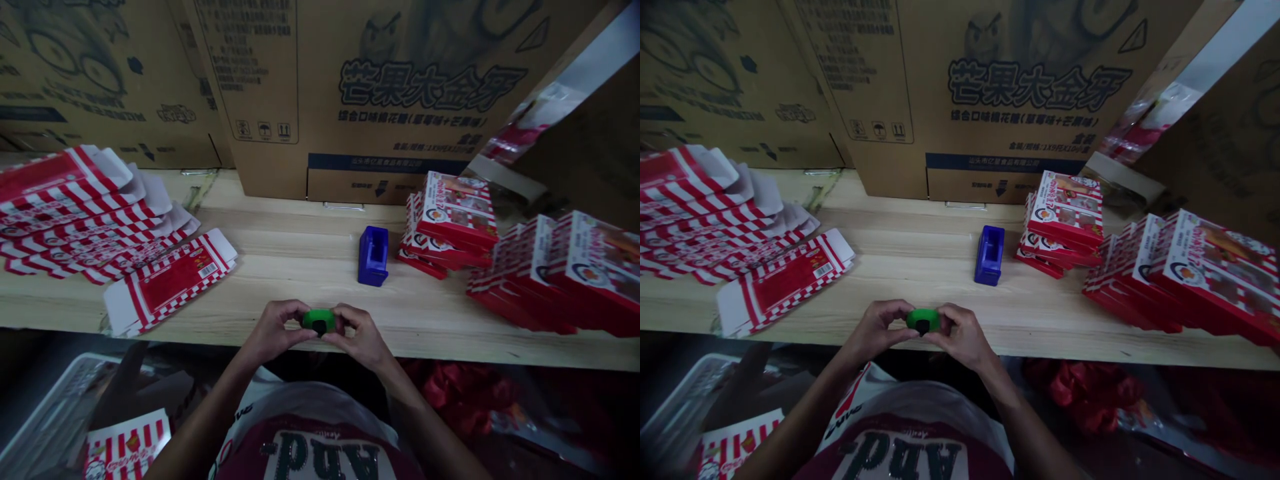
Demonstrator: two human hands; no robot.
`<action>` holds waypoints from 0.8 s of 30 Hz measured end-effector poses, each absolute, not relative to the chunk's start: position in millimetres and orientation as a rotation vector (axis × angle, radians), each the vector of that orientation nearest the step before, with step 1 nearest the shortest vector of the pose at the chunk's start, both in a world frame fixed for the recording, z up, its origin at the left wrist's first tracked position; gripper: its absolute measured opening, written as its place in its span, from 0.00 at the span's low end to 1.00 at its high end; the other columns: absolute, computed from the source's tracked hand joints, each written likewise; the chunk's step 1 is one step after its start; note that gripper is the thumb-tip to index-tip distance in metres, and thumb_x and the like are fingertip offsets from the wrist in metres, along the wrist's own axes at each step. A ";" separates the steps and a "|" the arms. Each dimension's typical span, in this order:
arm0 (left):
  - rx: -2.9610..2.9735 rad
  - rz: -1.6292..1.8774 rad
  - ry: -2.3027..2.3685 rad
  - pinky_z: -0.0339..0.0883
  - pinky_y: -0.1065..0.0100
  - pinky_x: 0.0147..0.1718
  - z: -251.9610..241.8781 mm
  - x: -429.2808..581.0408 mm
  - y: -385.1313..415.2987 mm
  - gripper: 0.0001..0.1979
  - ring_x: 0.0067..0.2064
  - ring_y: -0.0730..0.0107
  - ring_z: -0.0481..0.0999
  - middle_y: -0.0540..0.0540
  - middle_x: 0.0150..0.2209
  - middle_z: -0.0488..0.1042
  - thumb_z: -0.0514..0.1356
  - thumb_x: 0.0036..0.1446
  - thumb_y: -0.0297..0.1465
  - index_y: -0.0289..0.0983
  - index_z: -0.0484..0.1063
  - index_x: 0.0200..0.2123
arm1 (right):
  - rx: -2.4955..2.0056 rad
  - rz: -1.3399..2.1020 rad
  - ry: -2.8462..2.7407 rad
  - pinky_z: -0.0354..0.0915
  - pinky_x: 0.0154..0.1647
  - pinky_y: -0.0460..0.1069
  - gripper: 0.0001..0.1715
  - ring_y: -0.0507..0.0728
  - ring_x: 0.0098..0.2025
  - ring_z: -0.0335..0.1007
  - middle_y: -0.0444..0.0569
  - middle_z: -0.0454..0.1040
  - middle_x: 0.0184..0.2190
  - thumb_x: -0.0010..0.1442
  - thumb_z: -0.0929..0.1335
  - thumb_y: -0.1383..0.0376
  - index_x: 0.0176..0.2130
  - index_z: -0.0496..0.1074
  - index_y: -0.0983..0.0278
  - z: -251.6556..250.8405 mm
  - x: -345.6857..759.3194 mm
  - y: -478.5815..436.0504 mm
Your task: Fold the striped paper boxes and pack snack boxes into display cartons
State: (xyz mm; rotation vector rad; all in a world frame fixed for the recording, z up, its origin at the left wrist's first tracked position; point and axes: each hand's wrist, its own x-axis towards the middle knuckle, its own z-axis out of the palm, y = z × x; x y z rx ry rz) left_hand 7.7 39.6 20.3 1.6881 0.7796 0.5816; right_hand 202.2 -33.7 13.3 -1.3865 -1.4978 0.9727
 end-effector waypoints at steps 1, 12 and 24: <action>1.727 0.593 0.782 0.65 0.70 0.34 23.7 7.9 38.5 0.09 0.31 0.71 0.72 0.48 0.28 0.75 0.68 0.46 0.29 0.33 0.75 0.32 | -1.377 0.955 -1.503 0.54 0.28 0.45 0.14 0.50 0.25 0.58 0.39 0.61 0.21 0.50 0.74 0.61 0.25 0.66 0.64 14.3 202.8 -34.5; 1.923 0.692 0.760 0.63 0.72 0.30 52.1 12.4 27.3 0.06 0.28 0.74 0.71 0.51 0.26 0.72 0.67 0.49 0.27 0.34 0.73 0.30 | -1.298 0.837 -1.490 0.57 0.26 0.46 0.10 0.50 0.25 0.60 0.41 0.62 0.21 0.56 0.71 0.59 0.32 0.74 0.64 29.9 203.4 -41.6; 2.055 0.818 0.659 0.65 0.73 0.29 68.0 12.1 21.1 0.05 0.29 0.73 0.74 0.48 0.28 0.76 0.65 0.53 0.28 0.34 0.74 0.34 | -1.294 0.679 -1.537 0.58 0.25 0.46 0.08 0.50 0.23 0.60 0.41 0.63 0.20 0.56 0.71 0.60 0.31 0.73 0.64 48.2 202.0 -50.9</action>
